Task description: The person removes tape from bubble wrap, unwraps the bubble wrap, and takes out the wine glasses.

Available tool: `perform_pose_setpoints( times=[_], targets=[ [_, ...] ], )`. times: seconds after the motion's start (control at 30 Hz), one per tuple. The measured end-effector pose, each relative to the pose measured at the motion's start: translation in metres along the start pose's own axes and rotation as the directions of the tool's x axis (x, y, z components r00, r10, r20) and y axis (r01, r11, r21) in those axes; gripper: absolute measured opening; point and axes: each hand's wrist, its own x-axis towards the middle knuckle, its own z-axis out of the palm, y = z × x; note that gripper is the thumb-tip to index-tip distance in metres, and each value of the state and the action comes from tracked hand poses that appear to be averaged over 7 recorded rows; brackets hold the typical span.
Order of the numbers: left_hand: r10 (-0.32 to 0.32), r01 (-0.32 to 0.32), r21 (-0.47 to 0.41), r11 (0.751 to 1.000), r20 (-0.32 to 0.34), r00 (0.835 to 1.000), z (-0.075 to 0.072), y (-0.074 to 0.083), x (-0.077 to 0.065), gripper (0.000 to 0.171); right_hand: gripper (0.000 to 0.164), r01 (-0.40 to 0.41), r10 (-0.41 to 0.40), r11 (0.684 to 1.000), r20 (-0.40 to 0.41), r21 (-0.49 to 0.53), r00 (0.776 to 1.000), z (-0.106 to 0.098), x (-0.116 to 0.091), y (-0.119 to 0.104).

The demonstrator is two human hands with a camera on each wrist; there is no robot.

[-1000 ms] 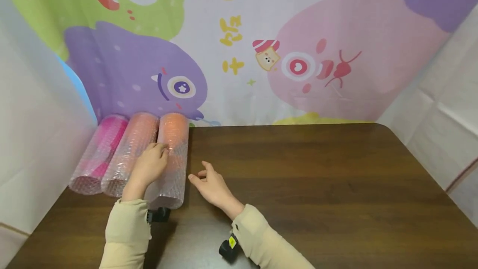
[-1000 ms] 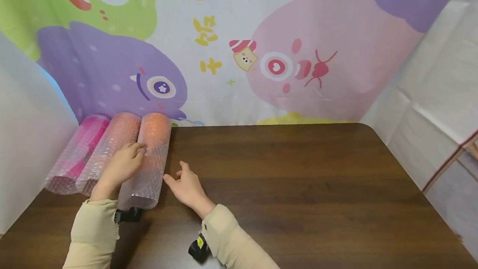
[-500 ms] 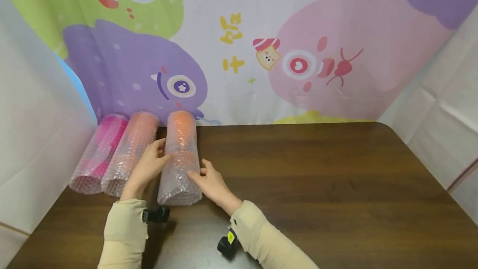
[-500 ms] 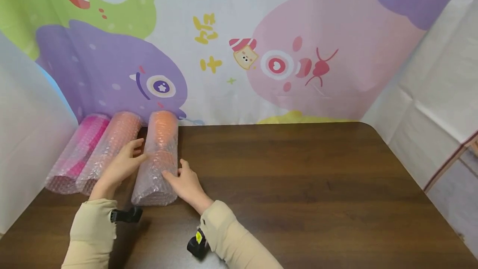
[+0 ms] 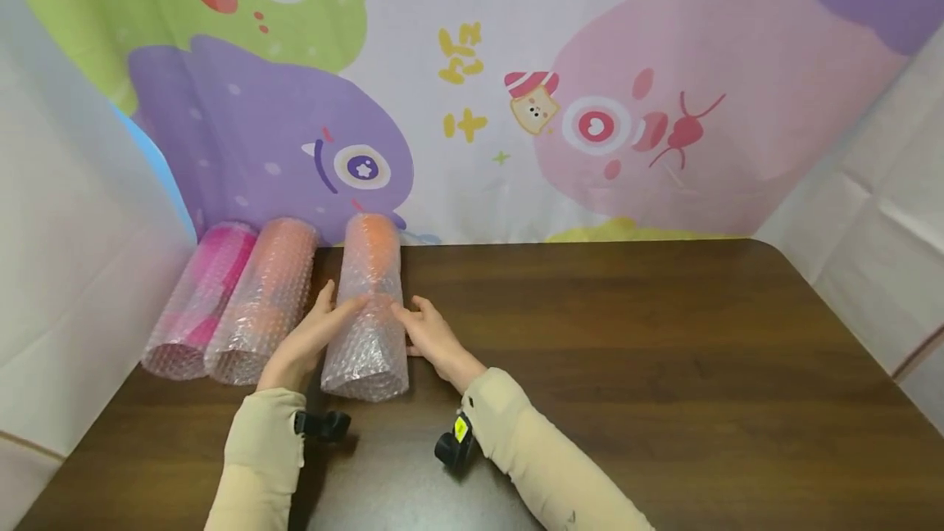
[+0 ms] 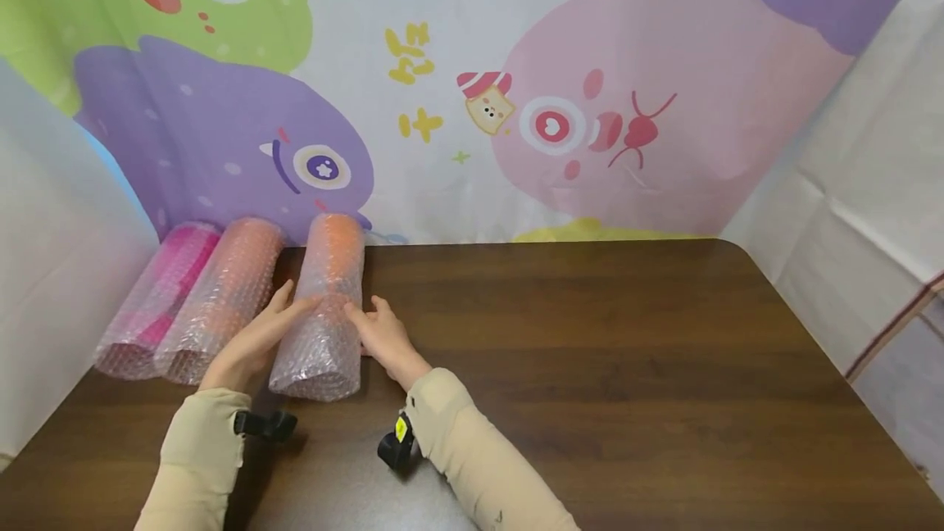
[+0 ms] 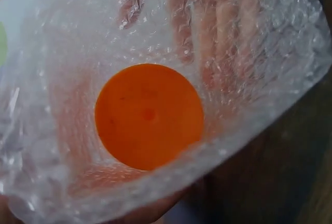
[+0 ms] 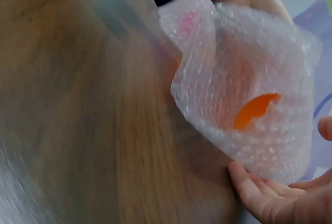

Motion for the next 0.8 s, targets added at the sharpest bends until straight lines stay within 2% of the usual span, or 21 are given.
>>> perform_pose_setpoints(
  times=[0.13,0.37,0.57,0.8],
  targets=[
    [0.010,-0.009,-0.046,0.999,0.015,1.000,0.004,0.001,0.002,0.095,0.067,0.002,-0.002,1.000,-0.013,0.004,1.000,-0.004,0.006,0.000],
    [0.032,-0.032,-0.067,0.997,-0.002,0.999,0.013,0.003,0.000,0.090,0.064,-0.013,0.013,0.999,-0.006,-0.034,1.000,-0.012,0.008,-0.001],
    [0.029,-0.029,-0.071,0.997,-0.007,1.000,0.026,0.003,0.002,0.089,0.061,0.001,-0.003,0.999,-0.030,-0.052,1.000,-0.023,0.008,0.002],
    [0.038,-0.037,-0.128,0.991,0.006,0.999,0.038,0.007,0.004,0.085,0.058,0.009,-0.012,0.998,-0.050,-0.066,0.999,-0.036,0.009,0.001]
  ],
)
